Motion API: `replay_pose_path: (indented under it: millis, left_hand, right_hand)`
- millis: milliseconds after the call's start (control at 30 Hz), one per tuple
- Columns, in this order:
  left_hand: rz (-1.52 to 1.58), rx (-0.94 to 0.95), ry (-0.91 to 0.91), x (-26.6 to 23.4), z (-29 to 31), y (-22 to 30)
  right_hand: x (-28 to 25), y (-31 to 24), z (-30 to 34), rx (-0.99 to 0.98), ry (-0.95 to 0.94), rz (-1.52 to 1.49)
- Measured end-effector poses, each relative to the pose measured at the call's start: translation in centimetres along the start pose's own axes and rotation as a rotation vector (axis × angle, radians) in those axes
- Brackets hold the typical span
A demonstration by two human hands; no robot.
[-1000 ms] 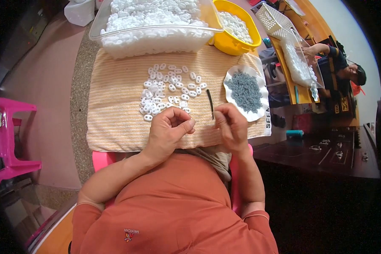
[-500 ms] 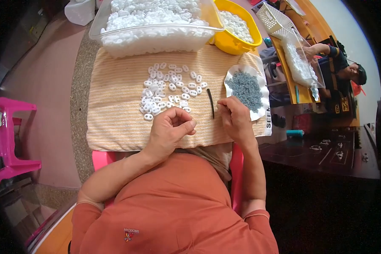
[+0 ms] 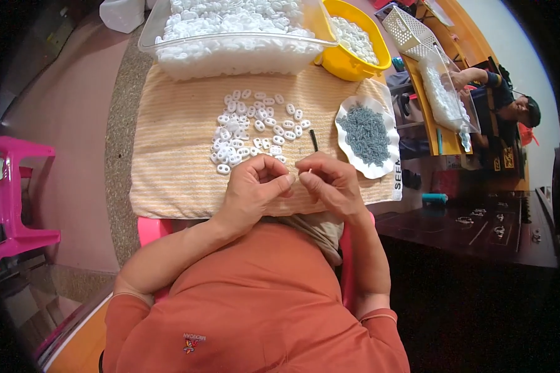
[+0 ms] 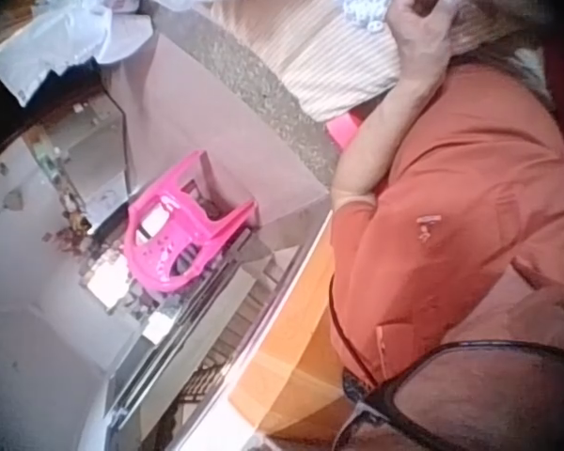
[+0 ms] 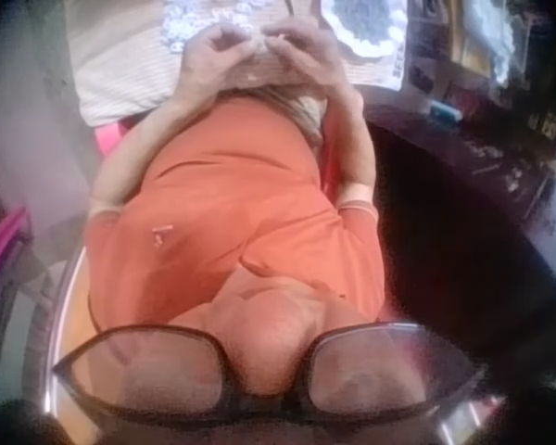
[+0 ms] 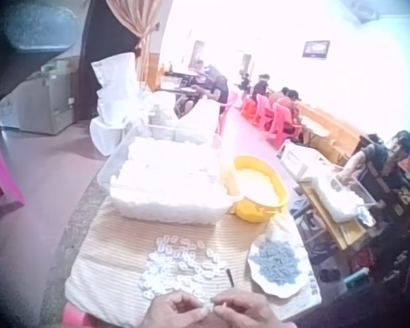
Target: Assembling small white plastic components by inserting small pins or fasteners using hands and a small pick tool.
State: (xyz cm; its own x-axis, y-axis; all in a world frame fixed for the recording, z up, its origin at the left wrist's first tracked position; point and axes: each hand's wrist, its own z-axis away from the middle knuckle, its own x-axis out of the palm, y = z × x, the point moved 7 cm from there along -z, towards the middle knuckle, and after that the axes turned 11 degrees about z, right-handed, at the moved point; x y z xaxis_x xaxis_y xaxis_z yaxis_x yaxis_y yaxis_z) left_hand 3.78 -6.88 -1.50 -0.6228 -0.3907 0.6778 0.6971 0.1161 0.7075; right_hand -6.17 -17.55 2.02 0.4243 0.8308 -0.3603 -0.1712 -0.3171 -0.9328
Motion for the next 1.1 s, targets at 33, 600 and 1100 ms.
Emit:
replay_pose_path:
  millis: [33,600,1100]
  left_hand:
    - [-0.001,0.000,-0.001,0.1,0.0,0.1]
    - [0.116,-0.074,-0.002,0.2,0.0,-0.6]
    - [0.118,-0.094,0.049,-0.3,-0.1,-1.0]
  right_hand:
    - [0.4,0.0,0.1,-0.001,0.001,0.000]
    - [1.4,1.3,1.0,0.020,0.071,-0.226]
    - [1.4,2.4,1.0,0.091,0.103,-0.317]
